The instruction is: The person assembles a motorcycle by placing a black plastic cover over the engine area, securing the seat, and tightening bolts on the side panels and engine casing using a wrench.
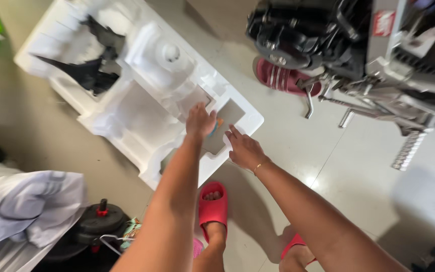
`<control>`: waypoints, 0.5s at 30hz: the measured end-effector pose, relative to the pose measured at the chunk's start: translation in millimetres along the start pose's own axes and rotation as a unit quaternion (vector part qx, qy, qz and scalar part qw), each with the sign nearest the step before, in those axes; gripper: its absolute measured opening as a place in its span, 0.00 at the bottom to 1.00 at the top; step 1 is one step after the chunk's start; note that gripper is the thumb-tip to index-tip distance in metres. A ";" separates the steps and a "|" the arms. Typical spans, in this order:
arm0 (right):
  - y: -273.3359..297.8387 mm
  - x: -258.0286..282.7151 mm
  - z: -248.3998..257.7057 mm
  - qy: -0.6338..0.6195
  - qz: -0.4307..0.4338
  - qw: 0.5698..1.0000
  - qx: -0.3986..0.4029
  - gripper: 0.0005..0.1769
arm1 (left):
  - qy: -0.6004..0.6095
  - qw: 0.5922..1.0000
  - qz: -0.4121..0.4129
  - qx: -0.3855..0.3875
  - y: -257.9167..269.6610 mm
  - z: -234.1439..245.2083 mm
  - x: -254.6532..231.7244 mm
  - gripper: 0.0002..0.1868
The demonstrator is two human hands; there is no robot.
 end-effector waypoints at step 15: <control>23.6 6.6 -27.6 0.072 0.100 0.991 -0.043 0.33 | -0.072 0.978 0.052 0.191 8.7 -28.0 -7.0 0.58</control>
Point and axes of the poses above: each hand's wrist, its own y-axis away from the middle knuckle, its own z-axis out of the back of the hand, x = y × z, the point moved 7 cm from there along -y, towards the middle knuckle, and after that the axes turned 5 degrees about -x, right-handed, at the moved point
